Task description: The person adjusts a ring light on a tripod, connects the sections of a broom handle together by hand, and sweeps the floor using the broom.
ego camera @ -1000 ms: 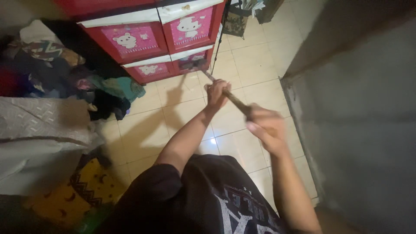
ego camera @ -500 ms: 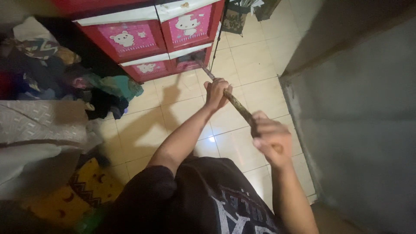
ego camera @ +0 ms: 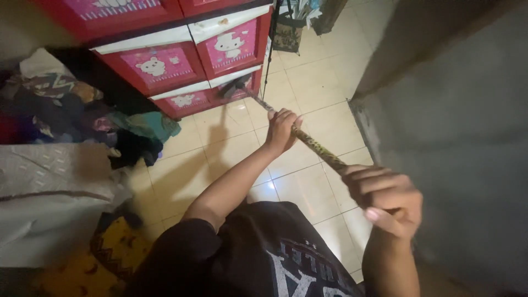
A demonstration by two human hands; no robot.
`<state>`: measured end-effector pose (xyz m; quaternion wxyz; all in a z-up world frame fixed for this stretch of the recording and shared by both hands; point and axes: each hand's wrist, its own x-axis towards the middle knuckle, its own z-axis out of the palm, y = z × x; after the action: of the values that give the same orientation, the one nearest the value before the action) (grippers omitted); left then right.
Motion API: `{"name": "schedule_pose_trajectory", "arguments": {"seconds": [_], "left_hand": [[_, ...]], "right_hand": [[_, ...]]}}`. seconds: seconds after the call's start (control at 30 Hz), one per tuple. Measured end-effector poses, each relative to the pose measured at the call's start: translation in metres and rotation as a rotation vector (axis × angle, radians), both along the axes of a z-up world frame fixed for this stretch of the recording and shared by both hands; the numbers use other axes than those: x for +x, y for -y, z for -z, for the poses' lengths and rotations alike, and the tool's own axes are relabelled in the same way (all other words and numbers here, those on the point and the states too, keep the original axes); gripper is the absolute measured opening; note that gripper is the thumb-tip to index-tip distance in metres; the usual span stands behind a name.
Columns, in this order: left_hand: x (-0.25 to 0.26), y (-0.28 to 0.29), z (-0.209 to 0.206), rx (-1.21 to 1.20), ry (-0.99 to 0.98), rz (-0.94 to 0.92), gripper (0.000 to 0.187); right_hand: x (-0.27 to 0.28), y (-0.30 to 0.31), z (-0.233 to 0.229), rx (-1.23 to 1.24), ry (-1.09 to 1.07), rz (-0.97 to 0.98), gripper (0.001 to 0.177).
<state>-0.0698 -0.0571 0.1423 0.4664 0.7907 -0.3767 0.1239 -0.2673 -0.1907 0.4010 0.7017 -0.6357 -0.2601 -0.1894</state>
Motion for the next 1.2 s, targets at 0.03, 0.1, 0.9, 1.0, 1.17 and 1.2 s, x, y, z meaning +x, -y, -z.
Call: {"name": "schedule_pose_trajectory", "arguments": {"seconds": [0.03, 0.1, 0.9, 1.0, 1.17, 1.2], "left_hand": [[-0.002, 0.003, -0.008, 0.012, -0.026, 0.002, 0.023], [0.0, 0.009, -0.017, 0.036, -0.076, 0.005, 0.029], [0.053, -0.014, 0.159, 0.512, -0.299, -0.013, 0.019], [0.049, -0.023, 0.159, 0.404, -0.227, 0.132, 0.016], [0.016, -0.014, 0.102, 0.491, -0.229, 0.068, 0.014], [0.018, -0.012, 0.096, 0.445, -0.193, 0.042, 0.013]], "right_hand": [[-0.002, 0.002, -0.004, -0.001, 0.02, 0.011, 0.034], [-0.001, 0.002, -0.004, -0.006, 0.031, 0.023, 0.035], [0.043, -0.038, 0.097, -0.228, -0.339, 0.196, 0.029], [0.034, -0.053, 0.1, -0.182, -0.371, 0.247, 0.031], [0.002, -0.03, 0.046, -0.06, -0.244, 0.284, 0.026], [0.004, -0.032, 0.041, -0.07, -0.212, 0.289, 0.025]]}}
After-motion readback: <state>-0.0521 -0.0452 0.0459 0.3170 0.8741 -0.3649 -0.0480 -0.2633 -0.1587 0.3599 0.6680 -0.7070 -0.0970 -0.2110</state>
